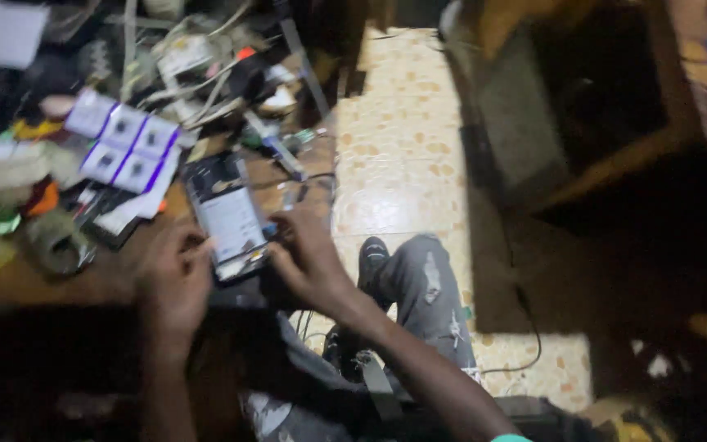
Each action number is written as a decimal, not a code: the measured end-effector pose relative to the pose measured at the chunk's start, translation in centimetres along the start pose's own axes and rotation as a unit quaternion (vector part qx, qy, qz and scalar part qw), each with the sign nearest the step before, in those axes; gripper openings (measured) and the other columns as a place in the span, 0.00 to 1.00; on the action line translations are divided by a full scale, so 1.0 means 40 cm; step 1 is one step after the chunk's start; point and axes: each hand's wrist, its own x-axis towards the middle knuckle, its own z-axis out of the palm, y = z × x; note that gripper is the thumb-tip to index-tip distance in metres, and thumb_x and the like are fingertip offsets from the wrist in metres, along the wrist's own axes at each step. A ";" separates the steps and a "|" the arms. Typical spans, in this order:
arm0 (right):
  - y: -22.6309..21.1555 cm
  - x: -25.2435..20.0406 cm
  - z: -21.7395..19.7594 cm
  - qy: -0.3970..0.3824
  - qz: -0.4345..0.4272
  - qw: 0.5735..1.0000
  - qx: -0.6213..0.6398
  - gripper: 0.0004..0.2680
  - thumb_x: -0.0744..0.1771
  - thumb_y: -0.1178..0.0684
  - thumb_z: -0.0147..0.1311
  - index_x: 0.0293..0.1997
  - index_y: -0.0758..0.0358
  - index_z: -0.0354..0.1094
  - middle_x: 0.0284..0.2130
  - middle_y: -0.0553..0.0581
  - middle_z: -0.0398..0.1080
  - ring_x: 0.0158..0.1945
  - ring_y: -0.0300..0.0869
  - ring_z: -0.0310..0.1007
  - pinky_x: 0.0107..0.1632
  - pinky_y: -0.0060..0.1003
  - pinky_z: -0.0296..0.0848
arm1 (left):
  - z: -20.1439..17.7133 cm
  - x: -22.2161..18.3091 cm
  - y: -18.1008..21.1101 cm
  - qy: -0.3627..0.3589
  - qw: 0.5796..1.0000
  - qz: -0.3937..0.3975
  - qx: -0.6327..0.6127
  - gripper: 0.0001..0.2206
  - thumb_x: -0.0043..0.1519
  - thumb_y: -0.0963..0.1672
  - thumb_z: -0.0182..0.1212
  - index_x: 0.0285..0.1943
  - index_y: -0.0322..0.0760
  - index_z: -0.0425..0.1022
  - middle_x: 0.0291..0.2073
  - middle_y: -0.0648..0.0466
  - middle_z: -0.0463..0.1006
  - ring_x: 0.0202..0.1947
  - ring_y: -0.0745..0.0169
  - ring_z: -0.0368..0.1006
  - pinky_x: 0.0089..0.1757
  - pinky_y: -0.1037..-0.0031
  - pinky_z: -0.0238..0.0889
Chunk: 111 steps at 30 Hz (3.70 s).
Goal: Repairing a smartphone by soldering internal components, assembling the frame, and testing the screen and software functions.
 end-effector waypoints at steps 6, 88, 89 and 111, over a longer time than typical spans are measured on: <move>-0.099 0.001 0.047 -0.026 0.014 0.988 -0.149 0.28 0.67 0.39 0.58 0.72 0.69 0.55 0.51 0.73 0.65 0.57 0.68 0.67 0.64 0.68 0.62 | -0.010 -0.033 -0.058 0.089 0.994 -0.067 0.017 0.06 0.72 0.44 0.74 0.52 0.45 0.80 0.38 0.50 0.78 0.44 0.41 0.80 0.47 0.57 0.70; -0.332 -0.073 -0.053 -0.026 -0.057 0.998 -0.003 0.35 0.60 0.51 0.74 0.72 0.76 0.55 0.56 0.79 0.66 0.61 0.72 0.70 0.59 0.64 0.72 | -0.075 -0.177 0.239 0.132 0.960 -0.187 -0.162 0.36 0.61 0.48 0.71 0.79 0.43 0.62 0.54 0.34 0.79 0.58 0.44 0.76 0.61 0.49 0.62; -0.356 -0.084 -0.077 -0.023 -0.057 0.998 0.000 0.35 0.60 0.51 0.74 0.72 0.76 0.55 0.56 0.79 0.66 0.61 0.72 0.70 0.59 0.64 0.72 | -0.080 -0.176 0.270 0.132 0.961 -0.185 -0.158 0.36 0.61 0.48 0.71 0.79 0.43 0.62 0.54 0.34 0.79 0.58 0.44 0.76 0.61 0.49 0.62; -0.342 -0.194 -0.301 -0.141 0.046 0.989 -0.003 0.12 0.67 0.55 0.63 0.57 0.54 0.78 0.37 0.54 0.74 0.39 0.37 0.75 0.41 0.29 0.72 | 0.044 -0.261 0.392 -0.065 0.433 -0.148 -0.887 0.44 0.67 0.68 0.35 0.70 0.30 0.68 0.54 0.38 0.79 0.52 0.45 0.77 0.51 0.54 0.74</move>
